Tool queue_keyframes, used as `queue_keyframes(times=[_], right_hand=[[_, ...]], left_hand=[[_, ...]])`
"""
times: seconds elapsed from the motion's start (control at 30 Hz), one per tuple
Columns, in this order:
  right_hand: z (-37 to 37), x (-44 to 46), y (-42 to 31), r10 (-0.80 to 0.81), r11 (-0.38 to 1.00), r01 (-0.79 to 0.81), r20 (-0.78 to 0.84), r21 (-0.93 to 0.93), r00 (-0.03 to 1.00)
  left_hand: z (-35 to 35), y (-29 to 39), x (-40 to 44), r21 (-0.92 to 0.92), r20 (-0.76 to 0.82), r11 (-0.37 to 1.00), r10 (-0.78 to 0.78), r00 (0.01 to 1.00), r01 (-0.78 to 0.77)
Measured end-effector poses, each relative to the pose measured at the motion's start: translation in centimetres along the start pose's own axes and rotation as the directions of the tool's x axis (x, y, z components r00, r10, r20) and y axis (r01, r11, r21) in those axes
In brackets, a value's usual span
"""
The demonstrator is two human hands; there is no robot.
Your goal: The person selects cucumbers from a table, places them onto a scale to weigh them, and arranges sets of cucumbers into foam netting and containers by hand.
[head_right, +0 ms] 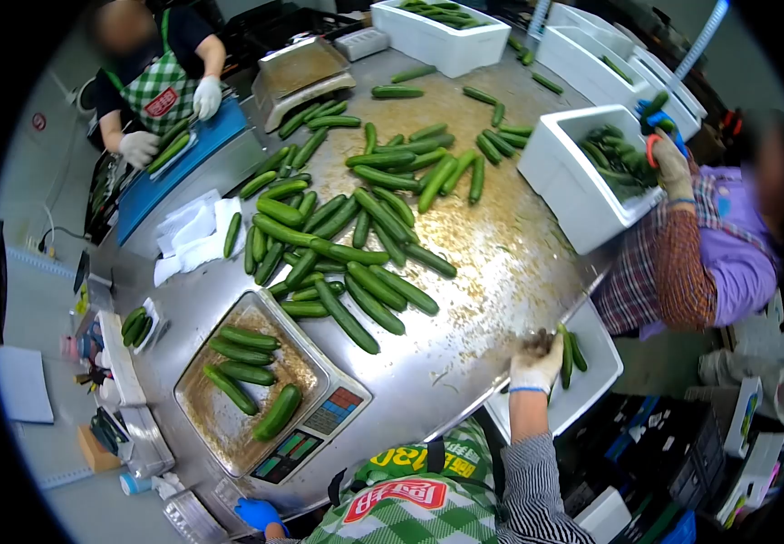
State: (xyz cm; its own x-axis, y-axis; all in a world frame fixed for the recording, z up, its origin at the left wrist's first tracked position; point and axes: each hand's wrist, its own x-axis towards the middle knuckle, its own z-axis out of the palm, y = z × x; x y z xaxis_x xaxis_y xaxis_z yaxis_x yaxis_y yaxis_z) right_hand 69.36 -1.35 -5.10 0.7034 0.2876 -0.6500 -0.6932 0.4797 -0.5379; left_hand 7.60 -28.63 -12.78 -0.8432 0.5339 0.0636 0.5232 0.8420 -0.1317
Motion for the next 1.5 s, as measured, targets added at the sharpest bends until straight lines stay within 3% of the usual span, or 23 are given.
queue_keyframes(times=[0.13,0.23,0.27,0.37,0.43,0.5,0.57,0.63,0.7,0.83,0.9,0.97,1.03,1.1,1.13,1.17,1.23,1.27,1.33,1.37,1.4,1.47,1.5], right_hand=[[2.7,-2.7,2.8,-0.017,0.968,0.086,0.280,-0.236,0.960],[7.5,-5.0,8.5,0.092,0.875,0.208,0.573,-0.437,0.814],[9.4,-5.8,10.9,0.137,0.802,0.290,0.633,-0.522,0.762],[16.4,-12.2,18.1,0.396,0.491,0.568,0.750,-0.661,0.530],[19.3,-14.4,24.7,0.485,0.465,0.818,0.870,-0.338,0.084],[22.8,-17.9,30.9,0.553,0.392,0.920,0.802,-0.009,-0.228],[25.0,-20.1,38.8,0.561,0.263,0.937,0.754,0.231,-0.343],[26.9,-22.5,45.9,0.626,-0.005,0.885,0.691,0.466,-0.361],[28.6,-26.2,50.6,0.785,-0.266,0.817,0.607,0.512,-0.124],[28.7,-26.6,55.2,0.833,-0.373,0.798,0.550,0.474,0.063],[29.0,-23.0,59.3,0.827,-0.330,0.864,0.558,0.381,0.070],[29.6,-21.9,57.1,0.797,-0.279,0.935,0.597,0.220,0.097],[30.7,-18.9,55.4,0.701,-0.011,0.999,0.712,-0.032,0.031],[31.3,-20.2,50.0,0.289,0.242,0.969,0.950,0.051,-0.122],[31.1,-21.6,46.9,0.228,0.497,0.865,0.972,-0.071,-0.051],[32.4,-20.2,45.7,0.150,0.409,0.913,0.986,0.004,-0.071],[31.7,-22.1,40.5,0.170,0.656,0.753,0.983,-0.060,-0.070],[30.3,-24.8,36.8,0.235,0.667,0.739,0.968,-0.096,-0.087],[25.0,-31.5,30.0,0.367,0.684,0.707,0.923,-0.179,-0.120],[22.5,-32.4,28.9,0.433,0.750,0.627,0.873,-0.211,-0.225],[20.5,-34.0,27.1,0.511,0.761,0.607,0.789,-0.230,-0.342],[16.3,-36.3,24.9,0.599,0.751,0.607,0.659,-0.262,-0.456],[14.7,-37.4,24.3,0.659,0.678,0.598,0.714,-0.427,-0.237]], left_hand=[[-0.4,-0.4,0.2,-0.028,0.045,1.000,-0.011,0.999,0.012],[-0.1,-2.0,0.1,-0.018,0.008,0.999,0.033,0.999,-0.033],[-0.9,-1.9,-0.3,-0.035,0.024,0.999,-0.012,1.000,0.013],[-0.2,-3.7,-1.6,-0.108,-0.229,0.994,0.005,0.973,-0.030],[-3.6,-2.5,-2.6,-0.229,-0.107,0.964,-0.159,0.982,0.131],[-5.6,-1.9,-3.6,-0.309,-0.007,0.904,-0.313,0.950,0.296],[-5.6,-3.0,-5.3,-0.398,-0.052,0.864,-0.358,0.932,0.310],[-7.0,-3.3,-7.2,-0.382,-0.101,0.868,-0.382,0.919,0.318],[-9.4,-2.5,-8.0,-0.377,-0.052,0.833,-0.455,0.889,0.405],[-13.2,-2.4,-10.0,-0.491,-0.112,0.733,-0.589,0.800,0.471],[-14.9,-2.2,-9.7,-0.533,-0.143,0.696,-0.634,0.760,0.480],[-15.9,-2.8,-8.7,-0.626,-0.098,0.638,-0.635,0.766,0.449],[-17.4,-2.0,-5.9,-0.733,-0.056,0.557,-0.621,0.782,0.390],[-20.4,0.3,-2.6,-0.836,-0.036,0.471,-0.559,0.829,0.281],[-21.6,1.5,-1.0,-0.881,-0.049,0.428,-0.502,0.863,0.199],[-22.4,2.2,0.3,-0.951,0.015,0.275,-0.414,0.910,0.140],[-24.0,4.7,2.5,-0.994,0.086,-0.077,-0.210,0.974,0.072],[-25.1,7.2,3.5,-0.964,0.094,-0.258,-0.112,0.989,0.062],[-27.5,12.9,5.4,-0.918,-0.002,-0.387,0.207,0.978,0.080],[-29.7,15.8,6.3,-0.931,-0.043,-0.353,0.360,0.932,0.093],[-30.2,18.3,6.7,-0.883,-0.096,-0.457,0.399,0.912,0.107],[-30.4,20.6,8.0,-0.808,-0.061,-0.526,0.524,0.849,0.267],[-30.1,20.2,9.0,-0.756,-0.099,-0.580,0.559,0.823,0.303]])
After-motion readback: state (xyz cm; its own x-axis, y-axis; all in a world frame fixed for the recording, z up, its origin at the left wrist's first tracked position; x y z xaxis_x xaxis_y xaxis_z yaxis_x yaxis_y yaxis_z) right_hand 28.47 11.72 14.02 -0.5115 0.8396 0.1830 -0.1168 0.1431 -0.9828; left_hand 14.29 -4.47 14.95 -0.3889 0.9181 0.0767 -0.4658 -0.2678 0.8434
